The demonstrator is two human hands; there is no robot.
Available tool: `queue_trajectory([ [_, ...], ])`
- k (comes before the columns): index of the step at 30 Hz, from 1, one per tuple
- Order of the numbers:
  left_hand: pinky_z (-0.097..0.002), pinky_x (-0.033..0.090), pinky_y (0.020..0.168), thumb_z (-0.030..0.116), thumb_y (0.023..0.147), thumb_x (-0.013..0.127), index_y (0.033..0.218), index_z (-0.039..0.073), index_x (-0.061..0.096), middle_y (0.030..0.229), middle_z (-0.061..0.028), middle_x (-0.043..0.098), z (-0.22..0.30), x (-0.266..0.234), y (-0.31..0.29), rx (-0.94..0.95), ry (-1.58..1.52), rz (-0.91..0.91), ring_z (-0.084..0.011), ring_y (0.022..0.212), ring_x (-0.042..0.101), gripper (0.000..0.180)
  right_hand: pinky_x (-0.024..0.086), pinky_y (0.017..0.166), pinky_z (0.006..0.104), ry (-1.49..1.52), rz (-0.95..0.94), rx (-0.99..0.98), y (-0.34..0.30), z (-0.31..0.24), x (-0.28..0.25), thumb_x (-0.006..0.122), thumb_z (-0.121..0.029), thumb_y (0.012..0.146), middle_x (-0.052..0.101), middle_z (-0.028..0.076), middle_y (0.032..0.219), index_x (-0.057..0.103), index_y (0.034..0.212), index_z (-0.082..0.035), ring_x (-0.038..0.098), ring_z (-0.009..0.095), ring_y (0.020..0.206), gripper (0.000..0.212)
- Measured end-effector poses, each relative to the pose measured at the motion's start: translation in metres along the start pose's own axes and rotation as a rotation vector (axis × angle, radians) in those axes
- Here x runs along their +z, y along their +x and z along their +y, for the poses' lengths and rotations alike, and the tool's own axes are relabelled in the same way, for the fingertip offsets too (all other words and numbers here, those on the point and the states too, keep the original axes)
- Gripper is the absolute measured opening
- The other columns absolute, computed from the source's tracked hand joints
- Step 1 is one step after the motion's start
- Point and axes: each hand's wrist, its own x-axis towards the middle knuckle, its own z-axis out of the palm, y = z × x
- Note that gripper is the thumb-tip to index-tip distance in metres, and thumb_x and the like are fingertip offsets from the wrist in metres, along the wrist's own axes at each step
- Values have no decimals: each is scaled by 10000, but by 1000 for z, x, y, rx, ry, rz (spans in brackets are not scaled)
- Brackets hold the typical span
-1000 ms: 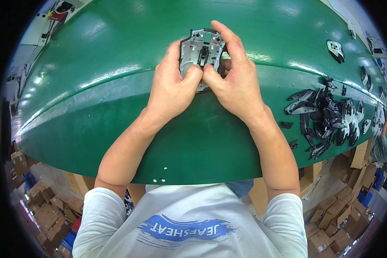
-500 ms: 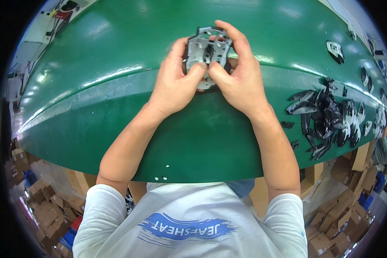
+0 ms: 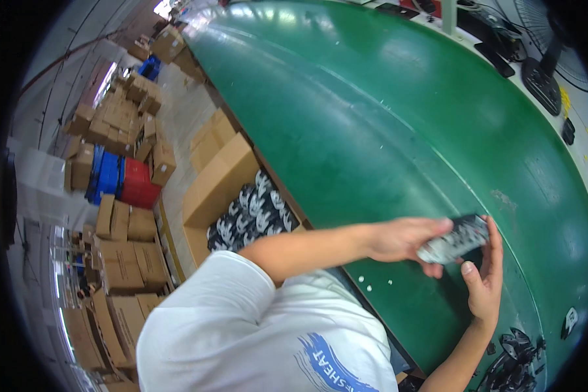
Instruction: The person assembles computer mouse shells by inserting small plastic pieces into the shells by hand, packs assembled shells into a cardboard box, and retrieves additional plastic parts from a box onto the workstation.
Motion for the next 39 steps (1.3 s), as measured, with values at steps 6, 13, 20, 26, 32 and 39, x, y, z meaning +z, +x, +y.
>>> queue_trajectory([
  [6, -463, 605, 935, 623, 1118, 372, 1569, 52, 437, 1378, -255, 651, 79, -72, -213, 479, 60, 539, -325, 1026, 740, 730, 471, 1117, 366, -81, -49, 121, 4, 5, -7, 655, -74, 1004, 582, 145, 1503, 493, 1595, -45, 632, 193, 1203, 614],
  [13, -287, 528, 850, 534, 1086, 579, 1441, 81, 584, 1249, -79, 725, 29, -128, -468, 494, 308, 1455, -152, 1068, 694, 575, 456, 1137, 352, -194, -54, 126, 0, 17, -15, 627, -83, 1052, 616, 143, 1478, 527, 1559, -18, 636, 189, 1242, 522],
  [20, -401, 566, 963, 534, 809, 912, 1429, -88, 552, 1253, -212, 714, -176, -174, -610, -410, 684, 1893, -272, 1117, 703, 949, 453, 1148, 352, -165, -26, 108, 1, 33, -10, 624, -87, 1070, 636, 150, 1461, 538, 1543, -4, 644, 196, 1244, 488],
  [26, -472, 486, 1141, 605, 833, 841, 1459, -92, 542, 1455, -326, 614, -244, -181, -587, -735, 340, 2354, -434, 1378, 597, 983, 464, 1140, 351, -203, -8, 87, 1, 31, -12, 619, -77, 1075, 631, 147, 1466, 542, 1536, 1, 640, 199, 1254, 474],
  [32, -501, 370, 1250, 507, 909, 763, 1601, 2, 390, 1635, -290, 417, -263, -169, -525, -963, 212, 2340, -448, 1519, 417, 934, 479, 1114, 340, -214, 0, 102, -6, 30, -25, 615, -68, 1071, 634, 133, 1444, 549, 1528, 1, 632, 188, 1243, 467],
  [39, -476, 349, 1263, 414, 875, 698, 1654, 17, 287, 1669, -246, 375, -243, -196, -566, -1316, 208, 2122, -423, 1498, 457, 967, 481, 1118, 357, -217, -50, 95, -11, 25, -27, 611, -79, 1073, 637, 130, 1429, 560, 1520, -6, 614, 206, 1286, 455],
])
